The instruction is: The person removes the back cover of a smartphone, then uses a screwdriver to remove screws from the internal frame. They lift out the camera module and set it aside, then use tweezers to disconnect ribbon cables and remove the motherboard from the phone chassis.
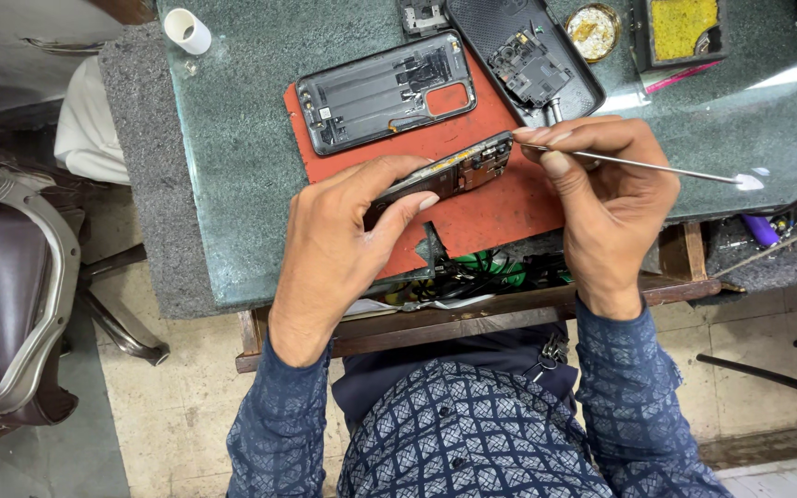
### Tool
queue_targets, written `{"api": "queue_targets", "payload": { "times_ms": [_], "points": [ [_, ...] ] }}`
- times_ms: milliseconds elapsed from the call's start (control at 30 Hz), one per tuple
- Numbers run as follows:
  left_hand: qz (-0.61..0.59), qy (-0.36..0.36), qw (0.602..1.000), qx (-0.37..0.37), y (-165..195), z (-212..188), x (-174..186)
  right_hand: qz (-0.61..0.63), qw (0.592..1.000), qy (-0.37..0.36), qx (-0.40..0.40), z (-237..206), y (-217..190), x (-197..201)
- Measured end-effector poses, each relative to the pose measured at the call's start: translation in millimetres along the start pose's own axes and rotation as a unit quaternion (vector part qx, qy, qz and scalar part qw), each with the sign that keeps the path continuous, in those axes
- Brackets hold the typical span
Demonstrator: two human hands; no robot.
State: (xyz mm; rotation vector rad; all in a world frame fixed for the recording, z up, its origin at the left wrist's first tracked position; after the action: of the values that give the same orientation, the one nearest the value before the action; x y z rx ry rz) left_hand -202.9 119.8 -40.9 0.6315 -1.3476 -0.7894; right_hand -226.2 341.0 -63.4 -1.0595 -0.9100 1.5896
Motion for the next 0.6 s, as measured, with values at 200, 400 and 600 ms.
{"api": "queue_targets", "payload": {
  "times_ms": [200, 400, 600],
  "points": [
    [0.002, 0.0, 1.0, -0.004, -2.5, 1.0, -0.6, -0.09, 0.994, -0.054, 0.032, 13.4, -18.7, -11.4],
    [0.001, 0.005, 1.0, -0.025, 0.5, -1.5, 2.1, -0.19, 0.973, -0.12, 0.06, 22.1, -40.0, -30.0],
    [-0.002, 0.0, 1.0, -0.02, -0.6, -3.4, 2.3, -0.308, 0.924, -0.183, 0.135, 27.4, -66.6, -54.2]
  ]
}}
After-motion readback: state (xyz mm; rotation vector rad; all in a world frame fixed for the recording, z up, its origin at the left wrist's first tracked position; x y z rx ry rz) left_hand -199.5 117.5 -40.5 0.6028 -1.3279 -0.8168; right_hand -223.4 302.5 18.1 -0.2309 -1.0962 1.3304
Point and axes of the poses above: each hand's wrist, its own z-axis towards the middle knuckle, its own x-axis out of the back of the hand, y = z × x, the point moved 10 cm from there along z, towards the middle knuckle, and after that the axes turned 6 degrees about z, right-handed, at the moved point
